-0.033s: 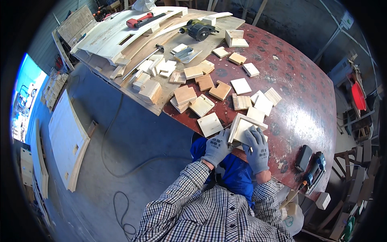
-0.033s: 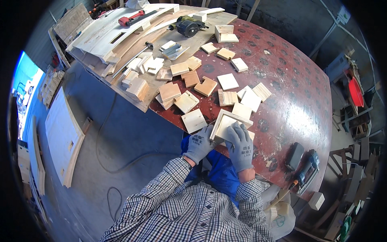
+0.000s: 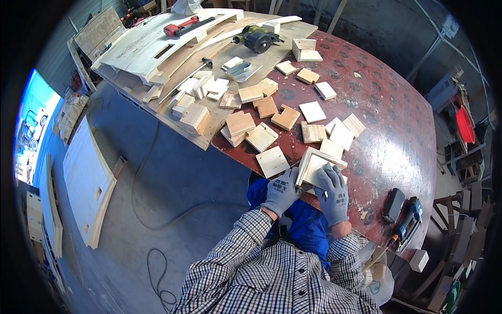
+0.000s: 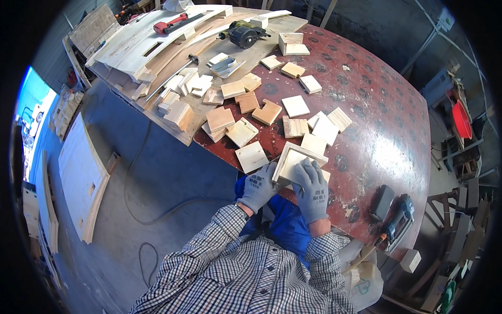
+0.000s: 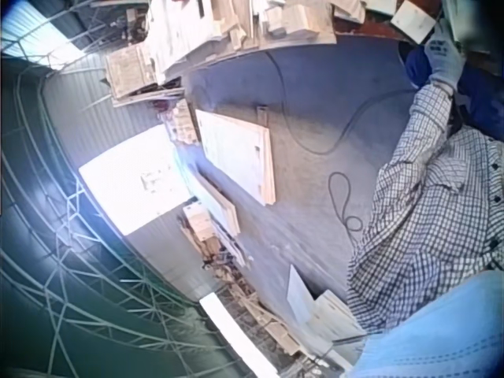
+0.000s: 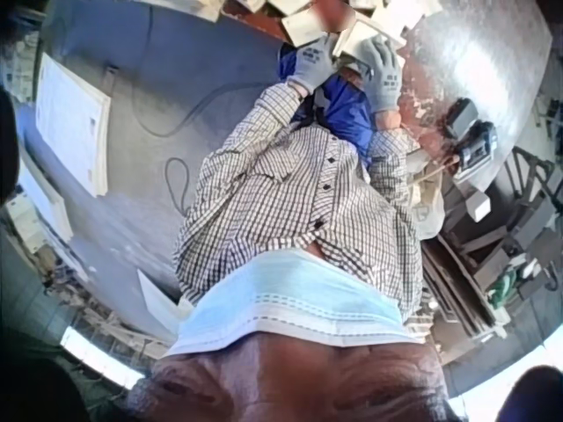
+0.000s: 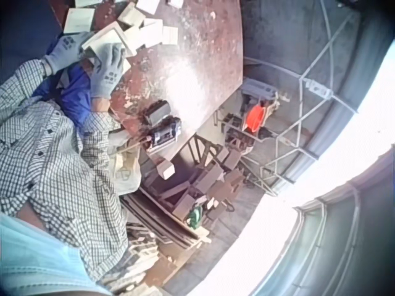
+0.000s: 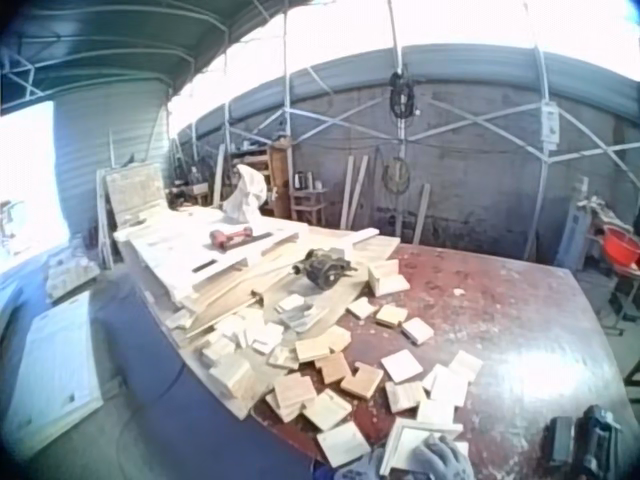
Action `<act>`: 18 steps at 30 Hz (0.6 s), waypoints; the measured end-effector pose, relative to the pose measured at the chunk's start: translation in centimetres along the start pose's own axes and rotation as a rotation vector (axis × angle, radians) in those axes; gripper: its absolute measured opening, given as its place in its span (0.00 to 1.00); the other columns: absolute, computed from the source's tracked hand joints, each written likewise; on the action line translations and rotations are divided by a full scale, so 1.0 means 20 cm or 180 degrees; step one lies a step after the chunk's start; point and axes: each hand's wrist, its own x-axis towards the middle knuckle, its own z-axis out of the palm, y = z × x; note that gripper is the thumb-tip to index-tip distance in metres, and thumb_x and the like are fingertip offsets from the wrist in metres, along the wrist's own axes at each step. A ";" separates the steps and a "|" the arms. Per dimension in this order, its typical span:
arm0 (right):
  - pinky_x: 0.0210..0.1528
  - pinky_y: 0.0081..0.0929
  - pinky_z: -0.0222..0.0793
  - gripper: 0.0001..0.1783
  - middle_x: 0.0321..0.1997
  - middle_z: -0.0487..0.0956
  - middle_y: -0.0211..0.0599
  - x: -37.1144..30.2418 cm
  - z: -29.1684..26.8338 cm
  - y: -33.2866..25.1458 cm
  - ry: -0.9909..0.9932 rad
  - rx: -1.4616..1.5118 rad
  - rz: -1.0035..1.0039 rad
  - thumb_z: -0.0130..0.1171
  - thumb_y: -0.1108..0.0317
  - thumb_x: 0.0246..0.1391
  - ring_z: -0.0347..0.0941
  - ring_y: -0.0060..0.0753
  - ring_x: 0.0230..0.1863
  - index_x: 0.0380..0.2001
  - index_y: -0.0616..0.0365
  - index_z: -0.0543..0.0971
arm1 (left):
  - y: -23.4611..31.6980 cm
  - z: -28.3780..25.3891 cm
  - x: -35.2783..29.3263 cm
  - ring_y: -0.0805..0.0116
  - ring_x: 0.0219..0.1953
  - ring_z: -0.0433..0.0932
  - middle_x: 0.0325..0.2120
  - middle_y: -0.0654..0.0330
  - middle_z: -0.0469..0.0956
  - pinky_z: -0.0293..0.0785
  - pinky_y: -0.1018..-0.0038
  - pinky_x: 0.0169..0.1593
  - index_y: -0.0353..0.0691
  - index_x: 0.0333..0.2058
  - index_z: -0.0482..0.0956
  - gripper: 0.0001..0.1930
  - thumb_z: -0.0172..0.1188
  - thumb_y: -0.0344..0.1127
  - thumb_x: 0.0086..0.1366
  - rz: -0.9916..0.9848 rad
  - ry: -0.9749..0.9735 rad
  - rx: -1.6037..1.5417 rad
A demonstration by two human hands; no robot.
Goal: The person assembles small wooden boxes by nailing pieces together with a nail gun, then sands the edges with a sanding block. They place finished boxes into a bag and continue assembling additional units on a cluttered workbench.
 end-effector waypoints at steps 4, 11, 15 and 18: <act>0.69 0.53 0.72 0.27 0.69 0.76 0.45 0.00 -0.01 -0.01 -0.0017 -0.0008 0.0025 0.68 0.64 0.60 0.69 0.60 0.73 0.63 0.51 0.79 | -0.02 0.02 0.00 0.50 0.40 0.87 0.44 0.53 0.83 0.84 0.57 0.40 0.42 0.57 0.74 0.30 0.70 0.52 0.63 0.0129 0.0150 0.0051; 0.66 0.52 0.72 0.28 0.68 0.76 0.42 0.01 0.00 0.01 -0.0037 0.0000 0.0026 0.67 0.64 0.59 0.69 0.57 0.73 0.63 0.49 0.78 | -0.01 0.01 0.02 0.47 0.40 0.86 0.43 0.52 0.82 0.83 0.54 0.38 0.45 0.57 0.75 0.32 0.61 0.67 0.68 0.0095 0.0241 0.0070; 0.69 0.51 0.70 0.28 0.70 0.75 0.41 -0.01 0.01 0.02 -0.0011 -0.0082 0.0095 0.67 0.64 0.58 0.68 0.55 0.74 0.63 0.48 0.78 | 0.04 -0.04 0.03 0.48 0.43 0.87 0.48 0.52 0.83 0.84 0.57 0.42 0.44 0.64 0.74 0.36 0.59 0.67 0.71 -0.0137 -0.0271 0.0092; 0.70 0.51 0.70 0.28 0.71 0.75 0.42 -0.01 0.02 0.03 0.0024 0.0016 0.0106 0.67 0.64 0.57 0.68 0.55 0.74 0.62 0.49 0.78 | 0.02 -0.02 0.02 0.47 0.38 0.87 0.44 0.52 0.83 0.83 0.57 0.37 0.44 0.61 0.75 0.36 0.58 0.70 0.70 0.0082 0.0021 0.0065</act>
